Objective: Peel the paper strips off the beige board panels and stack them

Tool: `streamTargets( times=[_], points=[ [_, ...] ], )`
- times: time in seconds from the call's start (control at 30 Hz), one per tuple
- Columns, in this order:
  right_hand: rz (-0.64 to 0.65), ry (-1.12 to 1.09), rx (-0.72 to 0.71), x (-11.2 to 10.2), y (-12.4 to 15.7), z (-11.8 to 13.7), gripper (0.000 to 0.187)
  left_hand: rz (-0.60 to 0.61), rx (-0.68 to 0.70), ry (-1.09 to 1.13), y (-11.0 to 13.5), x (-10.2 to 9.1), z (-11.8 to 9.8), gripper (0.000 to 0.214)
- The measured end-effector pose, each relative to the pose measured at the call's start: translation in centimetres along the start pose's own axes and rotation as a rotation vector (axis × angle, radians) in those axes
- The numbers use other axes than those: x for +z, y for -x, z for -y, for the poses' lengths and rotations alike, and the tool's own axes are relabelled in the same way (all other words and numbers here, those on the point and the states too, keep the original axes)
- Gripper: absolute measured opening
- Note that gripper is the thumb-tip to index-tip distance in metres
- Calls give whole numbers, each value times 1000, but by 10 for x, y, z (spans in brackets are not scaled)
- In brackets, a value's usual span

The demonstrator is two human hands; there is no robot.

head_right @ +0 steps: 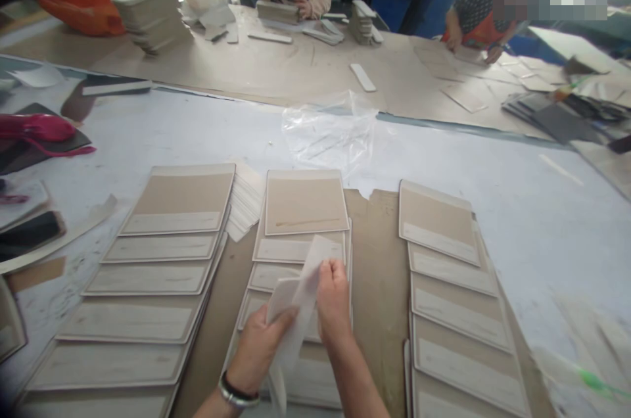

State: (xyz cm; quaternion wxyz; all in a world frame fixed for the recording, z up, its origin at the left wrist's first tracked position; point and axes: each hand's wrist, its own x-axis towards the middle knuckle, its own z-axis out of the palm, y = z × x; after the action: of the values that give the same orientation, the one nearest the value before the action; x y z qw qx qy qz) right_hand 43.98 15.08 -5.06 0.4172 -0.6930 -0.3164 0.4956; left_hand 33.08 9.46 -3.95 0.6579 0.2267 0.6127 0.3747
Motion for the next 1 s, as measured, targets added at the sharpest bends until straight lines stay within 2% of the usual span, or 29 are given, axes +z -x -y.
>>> streamTargets(
  times=[0.1, 0.2, 0.27, 0.33, 0.43, 0.5, 0.7, 0.87, 1.0],
  points=[
    [131, 71, 0, -8, -34, 20, 28, 96, 52, -265, -4, -10, -7, 28],
    [386, 452, -190, -6, -70, 45, 25, 105, 207, -626, -14, -24, -23, 24],
    [549, 739, -329, 4, -89, 59, 21, 34, 372, -902, -25, -31, -33, 25],
    [687, 949, -403, 19, -102, 69, 17, -76, 562, -1120, -39, -36, -38, 23],
    [810, 1124, -420, 40, -112, 76, 12, -216, 882, -1230, -61, -40, -35, 19],
    [840, 1190, -416, 50, -115, 78, 11, -265, 1025, -1232, -72, -42, -30, 18],
    [868, 1346, -466, 65, -121, 85, 14, -260, 1095, -1259, -87, -45, -25, 17],
    [886, 1499, -544, 74, -123, 89, 17, -246, 1120, -1275, -90, -48, -29, 17],
    [897, 1529, -622, 76, -126, 86, 18, -253, 1098, -1273, -89, -48, -31, 16]
  ],
)
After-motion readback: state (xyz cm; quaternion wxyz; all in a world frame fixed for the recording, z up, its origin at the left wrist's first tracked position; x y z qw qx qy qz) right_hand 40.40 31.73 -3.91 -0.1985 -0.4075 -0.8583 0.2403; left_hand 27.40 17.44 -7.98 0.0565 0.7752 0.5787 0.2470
